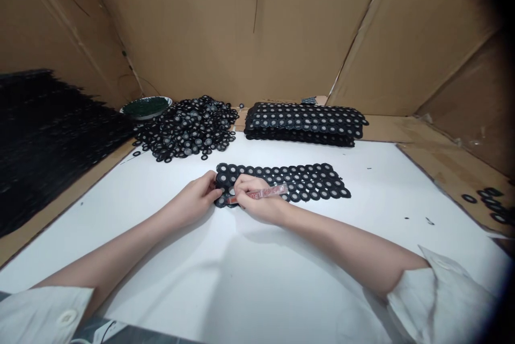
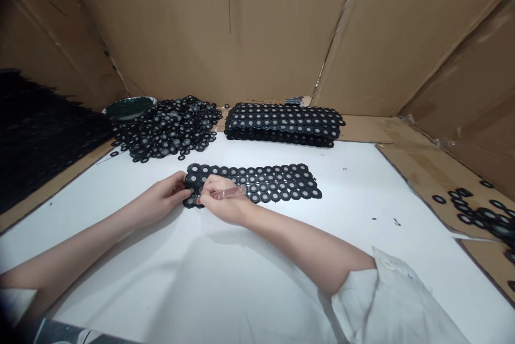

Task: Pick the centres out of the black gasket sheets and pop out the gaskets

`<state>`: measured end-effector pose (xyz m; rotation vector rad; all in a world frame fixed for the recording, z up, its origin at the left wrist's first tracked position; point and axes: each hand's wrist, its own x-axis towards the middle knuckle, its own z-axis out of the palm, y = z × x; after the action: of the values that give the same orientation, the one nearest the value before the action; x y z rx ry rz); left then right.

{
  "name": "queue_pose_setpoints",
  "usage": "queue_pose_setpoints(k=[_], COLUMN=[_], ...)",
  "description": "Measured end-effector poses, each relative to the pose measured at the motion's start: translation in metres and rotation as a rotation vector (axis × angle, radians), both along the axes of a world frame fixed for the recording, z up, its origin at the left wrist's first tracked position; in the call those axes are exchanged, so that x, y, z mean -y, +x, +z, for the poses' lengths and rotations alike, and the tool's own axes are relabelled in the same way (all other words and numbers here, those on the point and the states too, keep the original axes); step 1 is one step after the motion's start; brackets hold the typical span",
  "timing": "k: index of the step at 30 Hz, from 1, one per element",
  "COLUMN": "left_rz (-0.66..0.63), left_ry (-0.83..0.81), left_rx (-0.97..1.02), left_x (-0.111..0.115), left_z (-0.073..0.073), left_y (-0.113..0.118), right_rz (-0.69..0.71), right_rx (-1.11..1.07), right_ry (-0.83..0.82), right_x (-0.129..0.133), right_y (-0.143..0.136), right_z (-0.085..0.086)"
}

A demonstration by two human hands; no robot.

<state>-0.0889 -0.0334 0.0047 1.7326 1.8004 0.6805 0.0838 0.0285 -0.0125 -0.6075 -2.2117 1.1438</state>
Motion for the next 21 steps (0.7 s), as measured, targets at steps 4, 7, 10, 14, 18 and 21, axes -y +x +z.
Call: queue_pose_setpoints(k=[4, 7, 10, 14, 18, 21], left_rz=[0.001, -0.028, 0.006, 0.101, 0.145, 0.262], left_ry=[-0.029, -0.081, -0.054, -0.037, -0.062, -0.097], left_rx=[0.076, 0.188, 0.128, 0.057, 0.194, 0.287], left_x=[-0.001, 0.002, 0.010, 0.020, 0.021, 0.018], left_z=[-0.001, 0.000, 0.004, 0.008, 0.011, 0.013], left_y=[0.000, 0.004, 0.012, 0.020, 0.022, 0.021], right_rz=[-0.005, -0.024, -0.040, 0.001, -0.017, -0.103], right_rx=[-0.026, -0.004, 0.038, 0.045, 0.146, 0.218], right_ry=[-0.098, -0.073, 0.013, 0.103, 0.382, 0.568], right_x=[0.000, 0.001, 0.003, 0.006, 0.012, 0.017], right_y=[-0.001, -0.002, -0.005, -0.006, -0.004, -0.005], right_z=[0.002, 0.001, -0.003, -0.008, -0.011, -0.012])
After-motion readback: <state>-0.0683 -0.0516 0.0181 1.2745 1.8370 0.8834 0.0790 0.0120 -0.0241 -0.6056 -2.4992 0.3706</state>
